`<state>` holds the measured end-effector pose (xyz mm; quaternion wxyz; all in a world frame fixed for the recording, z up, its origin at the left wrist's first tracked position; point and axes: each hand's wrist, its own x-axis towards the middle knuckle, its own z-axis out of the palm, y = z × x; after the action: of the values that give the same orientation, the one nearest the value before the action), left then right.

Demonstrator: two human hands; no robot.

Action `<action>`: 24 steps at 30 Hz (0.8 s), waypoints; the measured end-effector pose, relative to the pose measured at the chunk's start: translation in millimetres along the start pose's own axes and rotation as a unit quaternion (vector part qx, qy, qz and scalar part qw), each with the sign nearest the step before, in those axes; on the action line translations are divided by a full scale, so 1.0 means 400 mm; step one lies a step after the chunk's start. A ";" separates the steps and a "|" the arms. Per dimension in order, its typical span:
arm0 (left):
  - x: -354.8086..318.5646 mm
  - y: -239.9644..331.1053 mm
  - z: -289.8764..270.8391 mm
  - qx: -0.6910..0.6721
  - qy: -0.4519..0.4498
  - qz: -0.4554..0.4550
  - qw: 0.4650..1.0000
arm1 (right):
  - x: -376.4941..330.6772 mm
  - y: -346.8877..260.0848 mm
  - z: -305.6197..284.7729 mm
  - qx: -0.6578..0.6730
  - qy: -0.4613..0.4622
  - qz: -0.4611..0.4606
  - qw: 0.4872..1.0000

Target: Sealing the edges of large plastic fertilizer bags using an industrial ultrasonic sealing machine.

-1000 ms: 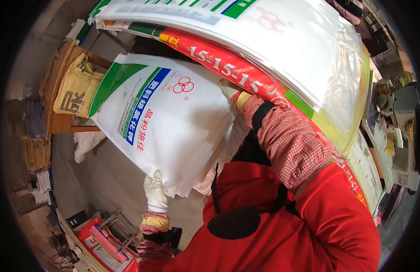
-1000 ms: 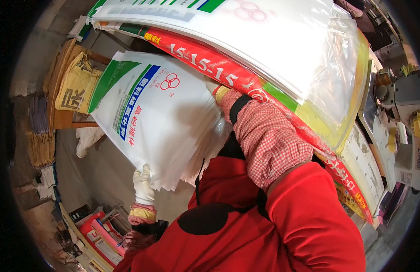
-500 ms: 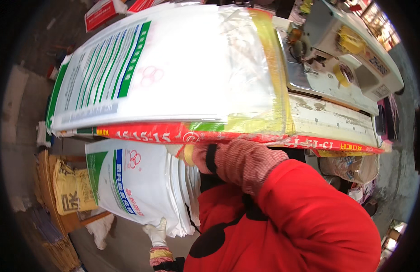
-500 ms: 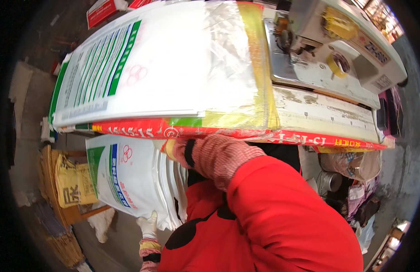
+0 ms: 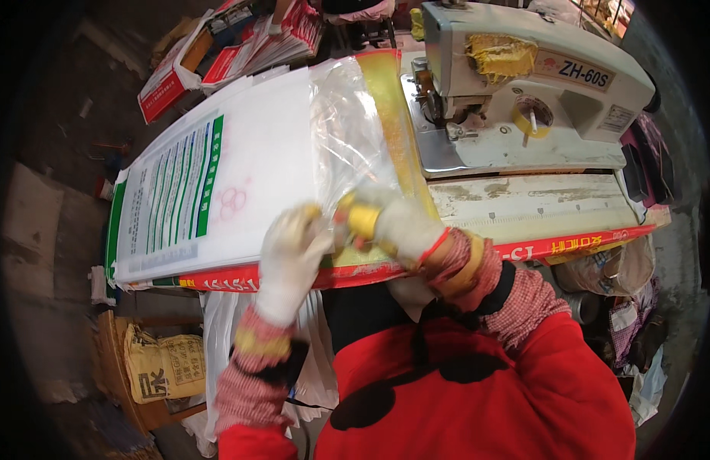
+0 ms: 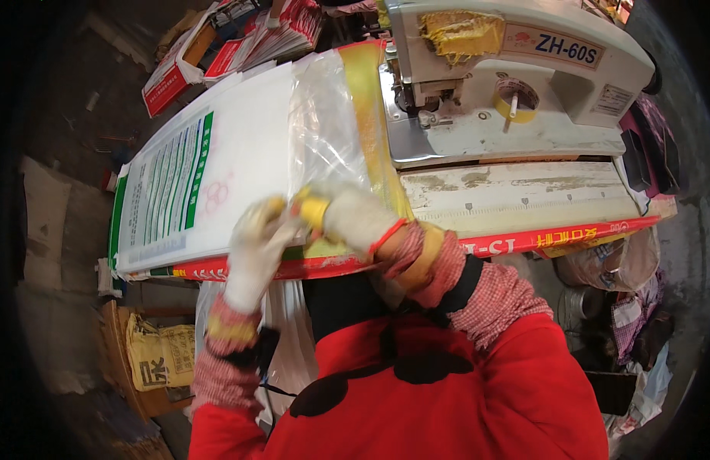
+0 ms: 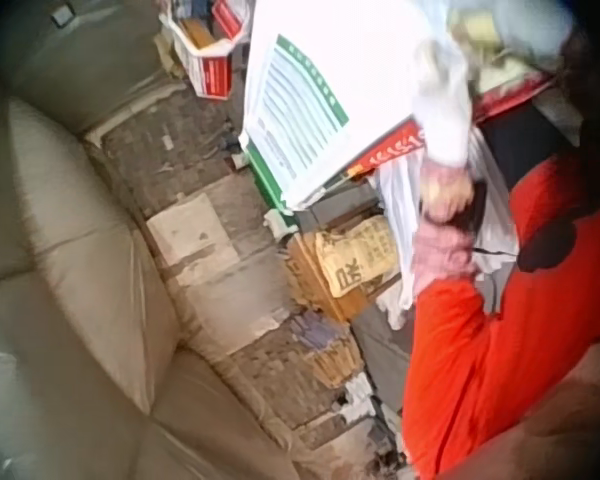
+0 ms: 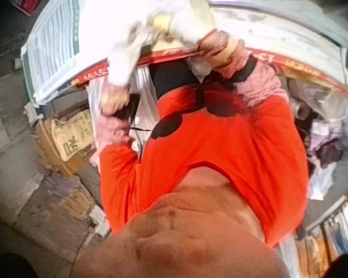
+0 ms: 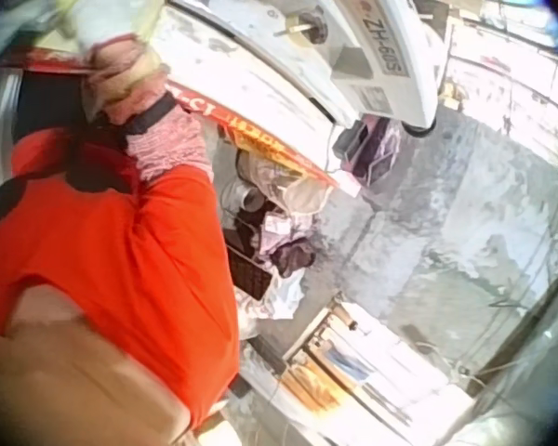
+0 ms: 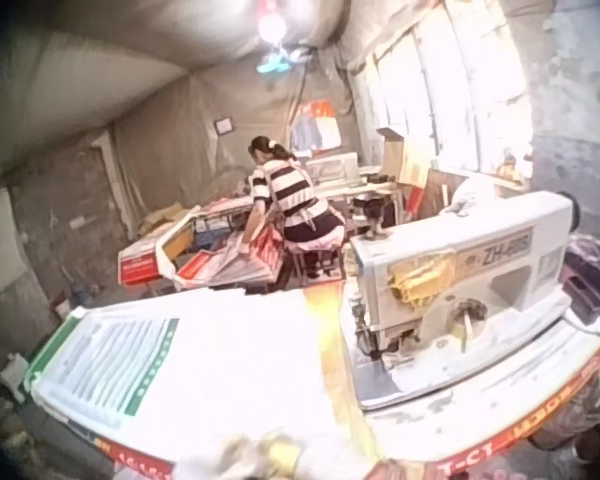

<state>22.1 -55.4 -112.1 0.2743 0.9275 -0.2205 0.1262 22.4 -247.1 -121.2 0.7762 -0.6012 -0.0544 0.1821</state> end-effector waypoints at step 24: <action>0.160 -0.036 -0.001 -0.277 0.032 -0.181 0.943 | 0.247 -0.046 -0.014 -0.113 0.073 0.001 0.991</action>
<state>84.4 -66.1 -95.6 0.5456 0.8346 -0.0659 0.0382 119.8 -221.7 -118.6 0.7052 -0.6966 -0.0169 0.1309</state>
